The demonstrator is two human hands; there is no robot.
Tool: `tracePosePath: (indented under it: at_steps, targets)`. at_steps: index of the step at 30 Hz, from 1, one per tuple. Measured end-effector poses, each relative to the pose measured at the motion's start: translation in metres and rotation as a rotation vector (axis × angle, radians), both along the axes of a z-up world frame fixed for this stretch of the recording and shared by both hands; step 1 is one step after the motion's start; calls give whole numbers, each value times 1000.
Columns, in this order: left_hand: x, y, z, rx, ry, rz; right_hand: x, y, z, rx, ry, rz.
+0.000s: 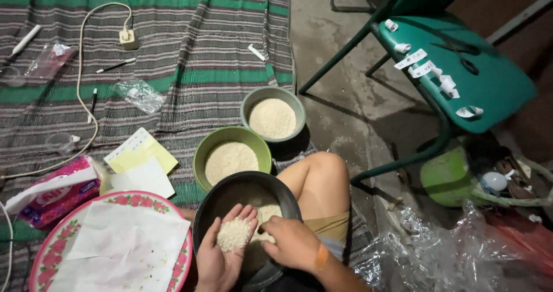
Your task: Manually sorting through raw rice grains to remove impurities or stones before cooking.
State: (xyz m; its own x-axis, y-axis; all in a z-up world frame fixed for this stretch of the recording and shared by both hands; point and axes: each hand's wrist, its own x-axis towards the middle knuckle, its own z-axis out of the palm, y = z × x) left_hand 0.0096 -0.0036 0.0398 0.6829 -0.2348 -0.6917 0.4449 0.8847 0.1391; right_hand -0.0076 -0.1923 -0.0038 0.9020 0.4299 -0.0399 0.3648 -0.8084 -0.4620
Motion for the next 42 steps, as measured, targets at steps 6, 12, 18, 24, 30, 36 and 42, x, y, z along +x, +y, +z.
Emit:
tracePosePath:
  at_steps: [6,12,18,24,30,36,42]
  targets:
    - [2,2,6,-7,13,-28,-6,16,-33,-213,217,162]
    - [0,1,-28,-38,-28,-60,-11,21,-15,-217,227,143]
    - [4,1,-27,-23,-13,-43,-7,11,-12,-118,101,-51]
    - [3,2,-38,-47,-19,-59,3,19,4,-133,277,-123]
    - [1,3,-10,-21,-15,-66,-3,22,-6,-30,123,71]
    - [-3,4,-34,-95,-50,-68,-3,24,-5,12,125,35]
    - [0,4,-56,-157,-6,-68,8,12,-57,66,31,-37]
